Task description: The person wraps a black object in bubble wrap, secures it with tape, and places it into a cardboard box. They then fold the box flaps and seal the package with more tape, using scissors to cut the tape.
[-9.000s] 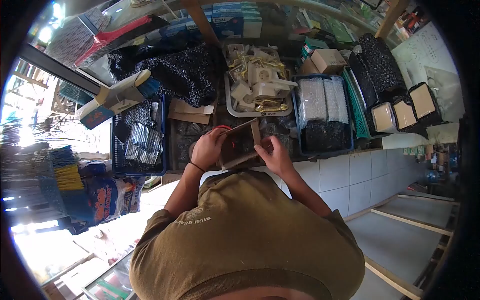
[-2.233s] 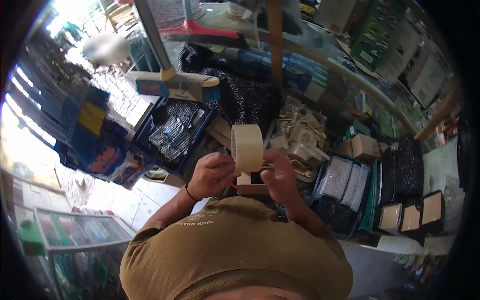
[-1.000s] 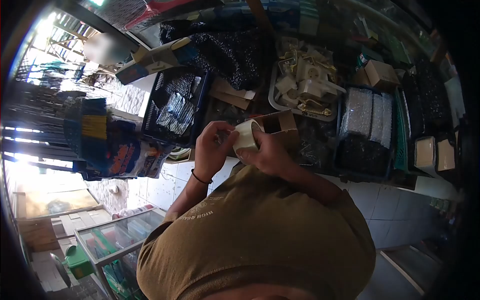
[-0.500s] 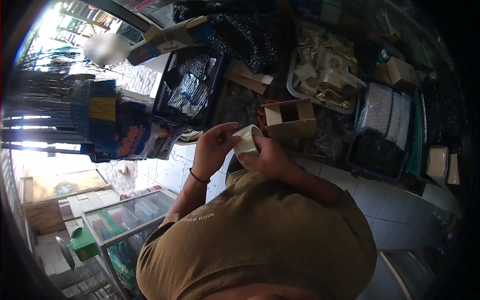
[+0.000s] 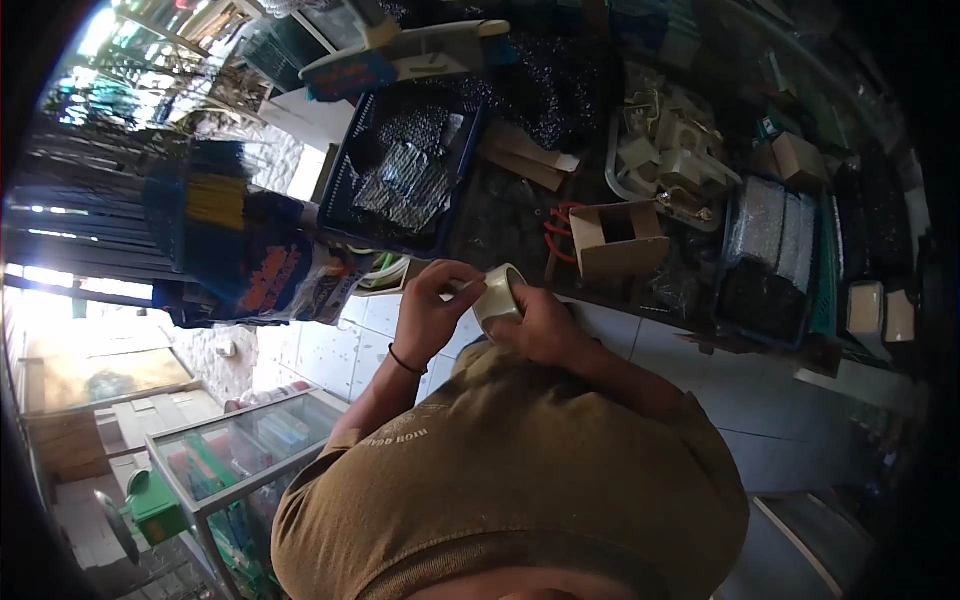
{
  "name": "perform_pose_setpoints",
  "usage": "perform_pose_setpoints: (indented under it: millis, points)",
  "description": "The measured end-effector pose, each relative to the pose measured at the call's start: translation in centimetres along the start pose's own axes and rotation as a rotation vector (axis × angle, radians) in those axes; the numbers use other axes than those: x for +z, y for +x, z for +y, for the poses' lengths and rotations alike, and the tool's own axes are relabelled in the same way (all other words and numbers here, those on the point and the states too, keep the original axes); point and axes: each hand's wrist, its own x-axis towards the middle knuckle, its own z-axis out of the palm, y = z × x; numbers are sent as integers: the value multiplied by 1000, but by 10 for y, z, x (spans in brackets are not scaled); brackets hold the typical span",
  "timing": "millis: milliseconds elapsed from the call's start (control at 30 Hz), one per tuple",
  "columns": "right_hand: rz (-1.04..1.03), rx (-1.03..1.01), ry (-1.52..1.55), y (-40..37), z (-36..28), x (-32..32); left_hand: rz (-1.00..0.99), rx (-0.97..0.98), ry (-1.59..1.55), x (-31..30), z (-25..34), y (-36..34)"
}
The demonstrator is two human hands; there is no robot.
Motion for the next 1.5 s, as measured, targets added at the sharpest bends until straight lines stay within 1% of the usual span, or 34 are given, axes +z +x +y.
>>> perform_pose_setpoints:
  millis: [100, 167, 233, 300, 367, 400, 433, 500, 633, 733, 800, 867, 933, 967, 1033, 1067, 1100, 1167, 1233, 1267, 1300, 1367, 1400, 1433, 1500]
  points:
    - [35, 42, 1, -5, -8, 16, 6, -18, -51, -7, -9, -7]
    - [84, 13, 18, -9, -14, 24, -19, -11, -51, -13, -9, -10]
    - [126, 24, 34, -9, -5, 36, -50, 147, 23, -16, -18, -15]
    - [154, 48, 42, -14, -4, 46, -71, 136, -29, -22, -23, -19]
    - [152, 111, -62, -17, -14, 55, -137, 37, -13, -26, -28, -22]
    - [148, 89, -45, -18, -10, 60, -146, 13, -78, -26, -32, -24]
    - [152, 105, -59, -19, -7, 66, -151, 11, -99, -25, -37, -27]
    - [255, 47, -80, -21, -1, 75, -125, 81, -195, -21, -45, -30]
    - [271, 159, -128, -30, -2, 84, -145, 97, -278, -13, -62, -36]
    - [276, 183, -138, -35, -4, 90, -180, 90, -270, -10, -67, -37]
    - [314, 130, -139, -40, -3, 97, -184, 80, -288, -11, -67, -38]
    - [298, 124, -163, -44, -6, 102, -192, 80, -289, -14, -70, -38]
    - [289, 106, -182, -48, -8, 104, -269, 37, -311, -16, -76, -35]
    - [264, 114, -185, -50, -9, 105, -263, 43, -306, -18, -75, -35]
    - [235, 106, -193, -53, -9, 104, -267, -60, -393, -21, -70, -33]
    - [199, 101, -185, -55, -8, 103, -258, -49, -388, -23, -69, -33]
    - [165, 94, -179, -58, -8, 102, -289, -39, -416, -25, -68, -32]
    - [148, 36, -180, -64, -9, 96, -314, -18, -440, -29, -64, -31]
    - [95, 60, -112, -71, -6, 88, -410, -34, -482, -34, -54, -31]
    - [38, 88, -93, -75, -10, 79, -431, -15, -508, -36, -46, -32]
    - [33, 79, -88, -76, -9, 72, -425, -15, -498, -36, -39, -31]
    - [295, 20, -135, -76, -3, 60, -473, 109, -374, -32, -26, -28]
    - [414, -59, -120, -72, -1, 54, -466, 113, -364, -28, -18, -25]
    - [411, -67, -115, -68, -2, 47, -471, 158, -311, -24, -10, -23]
    - [536, -312, -256, -60, -19, 26, -457, 224, -250, -14, 11, -19]
